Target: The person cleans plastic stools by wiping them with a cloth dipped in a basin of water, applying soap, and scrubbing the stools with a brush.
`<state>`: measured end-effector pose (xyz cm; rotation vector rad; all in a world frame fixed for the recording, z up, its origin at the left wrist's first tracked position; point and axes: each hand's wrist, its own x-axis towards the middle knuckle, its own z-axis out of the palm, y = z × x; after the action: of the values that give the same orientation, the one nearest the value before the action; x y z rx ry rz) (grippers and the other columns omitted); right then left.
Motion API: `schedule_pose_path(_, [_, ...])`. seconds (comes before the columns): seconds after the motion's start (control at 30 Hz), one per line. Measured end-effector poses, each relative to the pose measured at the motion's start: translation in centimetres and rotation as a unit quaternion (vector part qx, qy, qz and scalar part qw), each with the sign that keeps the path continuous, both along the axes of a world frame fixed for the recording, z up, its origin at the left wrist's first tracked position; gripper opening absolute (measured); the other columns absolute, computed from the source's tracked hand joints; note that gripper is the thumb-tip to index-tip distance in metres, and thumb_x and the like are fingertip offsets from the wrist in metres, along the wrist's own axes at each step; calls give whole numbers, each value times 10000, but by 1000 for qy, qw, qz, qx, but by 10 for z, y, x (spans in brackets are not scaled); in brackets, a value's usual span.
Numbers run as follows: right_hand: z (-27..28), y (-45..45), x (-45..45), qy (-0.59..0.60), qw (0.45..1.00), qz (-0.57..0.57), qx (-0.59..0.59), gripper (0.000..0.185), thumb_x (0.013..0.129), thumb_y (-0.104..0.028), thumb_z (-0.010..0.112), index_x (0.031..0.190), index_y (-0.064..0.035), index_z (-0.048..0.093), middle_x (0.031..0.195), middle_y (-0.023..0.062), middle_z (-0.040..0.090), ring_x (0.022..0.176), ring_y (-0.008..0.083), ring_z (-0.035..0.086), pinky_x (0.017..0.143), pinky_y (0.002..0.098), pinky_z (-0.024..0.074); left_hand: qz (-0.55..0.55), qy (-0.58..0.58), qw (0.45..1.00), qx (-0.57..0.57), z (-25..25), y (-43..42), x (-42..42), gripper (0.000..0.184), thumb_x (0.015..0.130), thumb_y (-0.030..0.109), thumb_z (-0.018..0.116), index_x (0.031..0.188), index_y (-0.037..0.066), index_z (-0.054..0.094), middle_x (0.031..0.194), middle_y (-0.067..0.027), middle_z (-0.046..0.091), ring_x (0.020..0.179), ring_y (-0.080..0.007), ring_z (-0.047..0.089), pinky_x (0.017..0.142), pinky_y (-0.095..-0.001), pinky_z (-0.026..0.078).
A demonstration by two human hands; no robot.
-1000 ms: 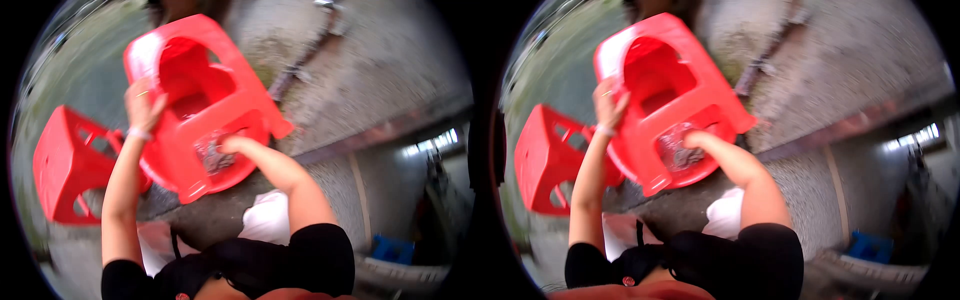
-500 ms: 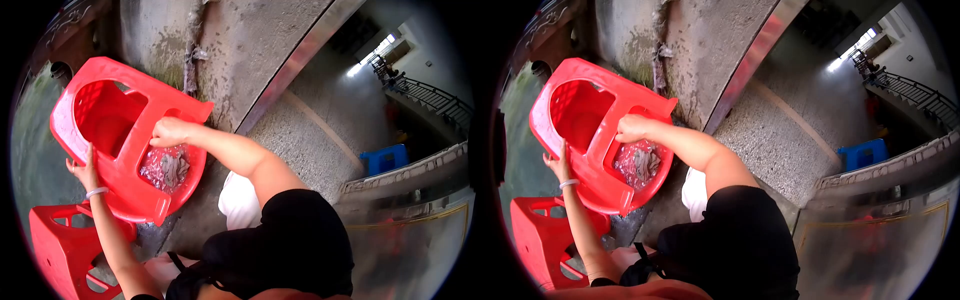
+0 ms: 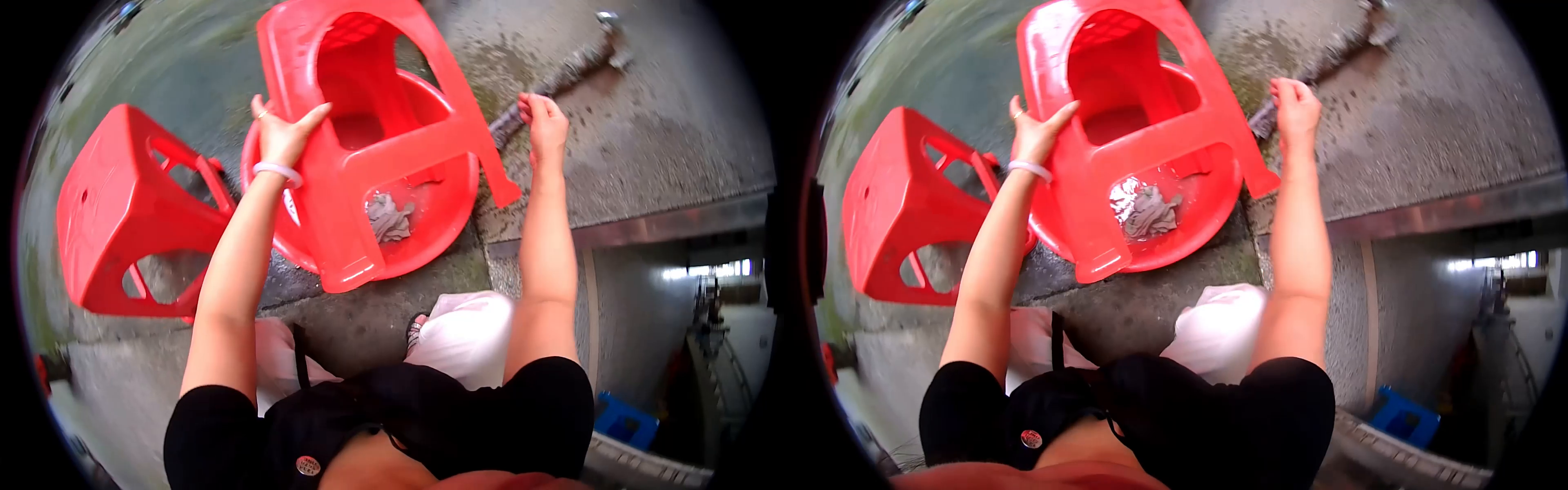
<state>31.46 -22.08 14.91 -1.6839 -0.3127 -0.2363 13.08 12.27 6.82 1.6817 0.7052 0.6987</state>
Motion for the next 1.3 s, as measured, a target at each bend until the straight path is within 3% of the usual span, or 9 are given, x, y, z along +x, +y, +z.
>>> schedule_pose_path(0.17, [-70, -1, 83, 368, 927, 23, -60, 799, 833, -754, 437, 1022, -11, 659, 952, 107, 673, 956, 217, 621, 755, 379, 499, -73, -101, 981, -145, 7, -3, -16, 851, 681, 254, 868, 1302, -59, 377, 1152, -170, 617, 996, -213, 630, 823, -323, 540])
schedule_pose_path(0.37, [-66, 37, 76, 428, 878, 136, -168, 777, 804, -775, 463, 998, -52, 669, 888, 73, 669, 746, 194, 604, 653, 348, 486, -62, -192, 966, -159, -7, -8, -44, 745, 770, 183, 802, 1326, -37, 358, 1143, -148, 612, 995, -198, 627, 833, -313, 539])
schedule_pose_path(0.5, [-70, 63, 79, 330, 900, 60, -277, 701, 841, -711, 493, 1113, -84, 653, 941, 73, 685, 805, 200, 640, 667, 347, 522, -63, -172, 982, -32, -13, -22, -52, 682, 820, 148, 753, 1340, -17, 344, 1192, -128, 579, 1067, -186, 584, 908, -319, 495])
schedule_pose_path(0.6, [-80, 70, 73, 358, 915, 175, -64, 624, 892, -628, 499, 1196, -98, 624, 974, 63, 683, 854, 182, 646, 711, 337, 536, -21, -148, 987, 50, -35, -28, -54, 786, 796, 195, 764, 1383, -34, 295, 1275, -189, 520, 1157, -248, 541, 964, -356, 454])
schedule_pose_path(0.73, [-34, 84, 31, 345, 896, 277, -31, 470, 946, -453, 518, 1270, -119, 580, 1142, 51, 647, 982, 169, 614, 840, 332, 507, -123, -231, 962, -71, -9, -35, -92, 591, 911, 115, 630, 1384, 10, 292, 1242, -112, 526, 1096, -189, 549, 952, -326, 462])
schedule_pose_path(0.77, [-33, 85, 34, 306, 894, 326, -21, 460, 946, -435, 517, 1298, -141, 553, 1150, 50, 644, 977, 161, 615, 836, 321, 509, -126, -200, 972, 4, -18, -26, -98, 562, 928, 119, 605, 1385, 16, 294, 1242, -112, 522, 1118, -182, 534, 960, -325, 453])
schedule_pose_path(1.03, [68, 107, -4, 229, 925, 296, -71, 542, 936, -505, 477, 1212, -56, 604, 1134, 136, 642, 952, 207, 633, 840, 312, 519, -130, -250, 959, -15, -6, -8, -114, 600, 908, 180, 647, 1362, -10, 303, 1255, -133, 520, 1129, -206, 530, 970, -335, 431])
schedule_pose_path(1.17, [114, 112, -24, 52, 952, 259, -152, 592, 917, -571, 488, 1109, -34, 648, 982, 97, 681, 879, 178, 633, 806, 315, 511, -119, -165, 977, 65, -31, 6, -100, 514, 917, 190, 644, 1301, 23, 346, 1141, -89, 545, 1035, -170, 561, 878, -310, 492])
schedule_pose_path(1.3, [113, 128, -31, -196, 885, 145, -396, 634, 874, -664, 479, 891, -52, 644, 802, 126, 678, 830, 235, 656, 911, 419, 438, -246, 191, 947, 81, -22, 11, -92, 515, 869, 357, 678, 1172, -50, 591, 1123, -213, 651, 1078, -268, 619, 931, -346, 469])
